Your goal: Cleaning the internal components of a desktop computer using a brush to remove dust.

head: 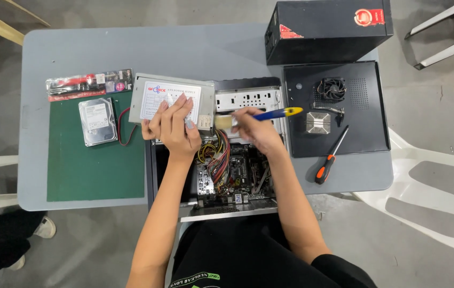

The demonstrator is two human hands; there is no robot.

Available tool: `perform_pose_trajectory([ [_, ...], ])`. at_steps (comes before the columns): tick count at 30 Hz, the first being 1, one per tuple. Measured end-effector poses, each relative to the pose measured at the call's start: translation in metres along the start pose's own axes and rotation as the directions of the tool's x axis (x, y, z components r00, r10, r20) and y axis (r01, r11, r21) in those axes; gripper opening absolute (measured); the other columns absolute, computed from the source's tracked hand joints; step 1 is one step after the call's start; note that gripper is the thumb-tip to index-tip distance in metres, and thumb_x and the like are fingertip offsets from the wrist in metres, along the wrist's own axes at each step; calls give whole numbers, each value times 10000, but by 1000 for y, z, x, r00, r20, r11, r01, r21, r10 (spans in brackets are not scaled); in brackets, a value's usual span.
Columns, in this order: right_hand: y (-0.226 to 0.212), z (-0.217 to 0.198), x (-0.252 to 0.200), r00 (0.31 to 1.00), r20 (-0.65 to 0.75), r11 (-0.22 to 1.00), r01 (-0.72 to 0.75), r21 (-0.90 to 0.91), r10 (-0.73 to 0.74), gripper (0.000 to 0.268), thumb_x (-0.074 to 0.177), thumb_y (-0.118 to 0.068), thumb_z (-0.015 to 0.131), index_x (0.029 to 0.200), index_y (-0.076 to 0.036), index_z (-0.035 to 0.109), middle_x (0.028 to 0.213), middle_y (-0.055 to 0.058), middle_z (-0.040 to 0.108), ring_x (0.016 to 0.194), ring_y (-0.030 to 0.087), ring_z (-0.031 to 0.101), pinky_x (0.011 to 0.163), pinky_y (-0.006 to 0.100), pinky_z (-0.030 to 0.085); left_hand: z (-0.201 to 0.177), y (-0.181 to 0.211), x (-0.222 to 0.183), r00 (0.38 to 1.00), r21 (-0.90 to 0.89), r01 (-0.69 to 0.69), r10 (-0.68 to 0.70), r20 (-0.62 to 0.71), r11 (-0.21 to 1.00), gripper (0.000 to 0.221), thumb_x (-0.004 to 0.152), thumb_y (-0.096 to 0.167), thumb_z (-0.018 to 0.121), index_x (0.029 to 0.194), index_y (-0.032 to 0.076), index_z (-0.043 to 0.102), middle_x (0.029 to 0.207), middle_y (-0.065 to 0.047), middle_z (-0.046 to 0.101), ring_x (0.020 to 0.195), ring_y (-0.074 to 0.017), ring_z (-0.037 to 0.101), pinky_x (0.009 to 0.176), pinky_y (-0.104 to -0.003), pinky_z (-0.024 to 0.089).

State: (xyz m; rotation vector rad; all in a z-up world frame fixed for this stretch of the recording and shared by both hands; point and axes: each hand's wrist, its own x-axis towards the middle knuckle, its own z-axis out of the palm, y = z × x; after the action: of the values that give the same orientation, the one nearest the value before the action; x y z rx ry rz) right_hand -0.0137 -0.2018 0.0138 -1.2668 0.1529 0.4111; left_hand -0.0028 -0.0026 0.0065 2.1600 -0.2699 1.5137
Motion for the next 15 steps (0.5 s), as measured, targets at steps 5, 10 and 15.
perform_pose_trajectory([
  [5,24,9,16,989,-70,987,139,81,-133,106,1029,-88,550,1020,-10,622,773,223,709,386,126,567,316,186,378,8,-7,-11,1000,32,-7,8,-26,999,476,1000,408,377,1066,261,825,1064,75,744,1166,-193,544,1154,-437,145],
  [10,44,-30,22,979,113,851,90,518,-172,126,1007,-193,551,987,-69,565,817,171,698,340,77,485,312,165,366,8,-9,-12,1000,44,-10,11,-27,999,474,1003,395,373,1057,263,825,1057,79,744,1164,-185,544,1147,-445,125],
  [15,33,-5,18,971,-56,861,232,452,-232,191,1057,-253,504,1140,-94,569,836,147,704,494,67,593,417,138,417,3,-4,-9,1000,34,1,-1,-13,999,469,1009,396,378,1055,249,821,1043,68,745,1157,-192,552,1148,-447,141],
])
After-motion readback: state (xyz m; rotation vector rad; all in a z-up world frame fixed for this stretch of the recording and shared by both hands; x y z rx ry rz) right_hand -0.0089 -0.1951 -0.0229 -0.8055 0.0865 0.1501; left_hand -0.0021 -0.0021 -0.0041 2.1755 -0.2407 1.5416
